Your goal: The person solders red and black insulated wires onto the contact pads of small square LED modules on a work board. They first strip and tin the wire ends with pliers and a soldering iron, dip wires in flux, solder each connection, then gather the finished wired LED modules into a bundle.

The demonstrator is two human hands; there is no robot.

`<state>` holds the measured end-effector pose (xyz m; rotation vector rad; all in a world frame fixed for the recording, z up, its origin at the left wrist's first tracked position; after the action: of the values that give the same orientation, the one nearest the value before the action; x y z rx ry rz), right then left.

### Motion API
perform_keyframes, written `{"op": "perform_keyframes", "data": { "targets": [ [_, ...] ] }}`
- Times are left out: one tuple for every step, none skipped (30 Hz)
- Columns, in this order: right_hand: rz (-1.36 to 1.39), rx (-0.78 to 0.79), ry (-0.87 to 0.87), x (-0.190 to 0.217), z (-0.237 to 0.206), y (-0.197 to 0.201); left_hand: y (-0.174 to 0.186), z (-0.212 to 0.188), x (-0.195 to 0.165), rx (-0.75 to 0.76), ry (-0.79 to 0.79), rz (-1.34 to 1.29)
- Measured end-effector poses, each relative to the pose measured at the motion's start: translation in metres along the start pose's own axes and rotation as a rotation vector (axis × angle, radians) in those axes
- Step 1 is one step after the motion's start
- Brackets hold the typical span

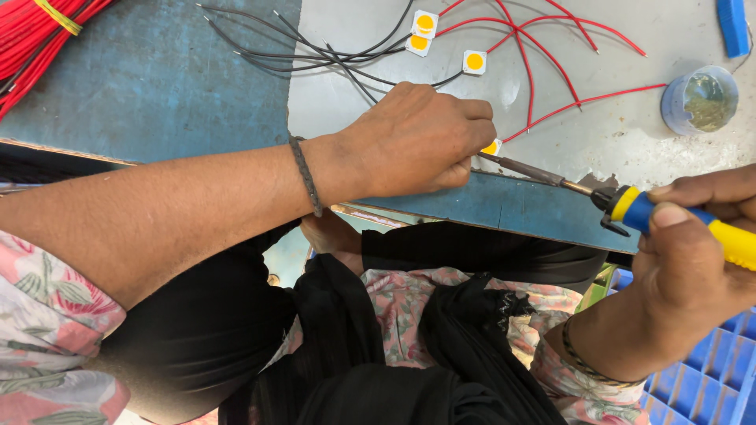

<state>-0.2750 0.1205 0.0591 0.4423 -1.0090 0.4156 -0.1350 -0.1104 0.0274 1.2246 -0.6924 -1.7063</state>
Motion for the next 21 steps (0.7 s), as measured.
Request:
{"op": "perform_keyframes", "data": {
  "targets": [
    [0.012,-0.006,0.015,-0.001,0.0,0.002,0.0,0.0,0.0,0.002,0.002,-0.002],
    [0.025,-0.012,0.029,-0.002,-0.001,0.004,0.0,0.0,0.001,0.004,0.005,-0.003],
    [0.062,-0.022,0.057,-0.004,-0.001,0.005,0.0,0.0,0.001,-0.001,0.002,-0.006],
    [0.081,-0.036,0.059,-0.005,-0.001,0.008,0.001,0.0,0.001,-0.006,0.0,-0.01],
    [0.099,-0.05,0.062,-0.006,0.0,0.011,0.001,-0.001,0.001,-0.009,-0.001,-0.015],
    [0.099,-0.069,0.04,-0.007,-0.001,0.015,0.001,-0.002,0.001,-0.014,-0.005,-0.016],
    [0.093,-0.077,0.033,-0.008,-0.001,0.016,0.002,-0.001,0.001,-0.019,-0.011,-0.017],
    [0.086,-0.085,0.026,-0.008,-0.001,0.017,0.003,-0.001,0.0,-0.024,-0.018,-0.017],
    [0.074,-0.08,0.033,-0.007,-0.002,0.016,0.003,-0.001,0.001,-0.011,-0.012,-0.018],
    [0.056,-0.082,0.035,-0.007,-0.003,0.015,0.002,0.0,0.001,0.003,-0.004,-0.017],
    [0.038,-0.083,0.038,-0.006,-0.004,0.013,0.001,0.0,0.001,0.018,0.005,-0.016],
    [0.012,-0.091,0.037,-0.006,-0.005,0.012,0.002,0.0,0.0,0.011,-0.001,-0.017],
    [0.005,-0.089,0.042,-0.006,-0.005,0.011,0.002,-0.001,0.0,0.004,-0.006,-0.018],
    [-0.003,-0.087,0.047,-0.006,-0.004,0.011,0.002,-0.001,0.0,-0.003,-0.011,-0.02],
    [0.006,-0.078,0.056,-0.007,-0.003,0.01,0.002,-0.002,0.001,-0.005,-0.012,-0.02],
    [0.028,-0.076,0.062,-0.007,-0.004,0.011,0.002,-0.002,0.001,-0.008,-0.014,-0.02],
    [0.05,-0.075,0.067,-0.008,-0.004,0.012,0.002,-0.003,0.002,-0.01,-0.017,-0.02],
    [0.086,-0.081,0.069,-0.009,-0.006,0.015,0.001,-0.003,0.003,-0.008,-0.014,-0.031],
    [0.107,-0.097,0.075,-0.01,-0.008,0.018,0.002,-0.003,0.003,-0.006,-0.011,-0.041],
    [0.127,-0.113,0.082,-0.012,-0.01,0.021,0.002,-0.003,0.003,-0.004,-0.008,-0.05],
    [0.131,-0.138,0.096,-0.013,-0.014,0.024,0.004,-0.004,0.001,-0.006,-0.022,-0.029]
  ]
}}
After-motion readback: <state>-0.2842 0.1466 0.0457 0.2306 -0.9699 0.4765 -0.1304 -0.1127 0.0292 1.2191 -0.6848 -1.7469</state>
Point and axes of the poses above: each hand's wrist, its own z-axis towards the middle knuckle, its own y-axis out of the back of the hand, x = y × z, the point moved 7 cm from there along z, towards the middle knuckle, and after that the axes turned 4 degrees about y, right-handed, at the moved point
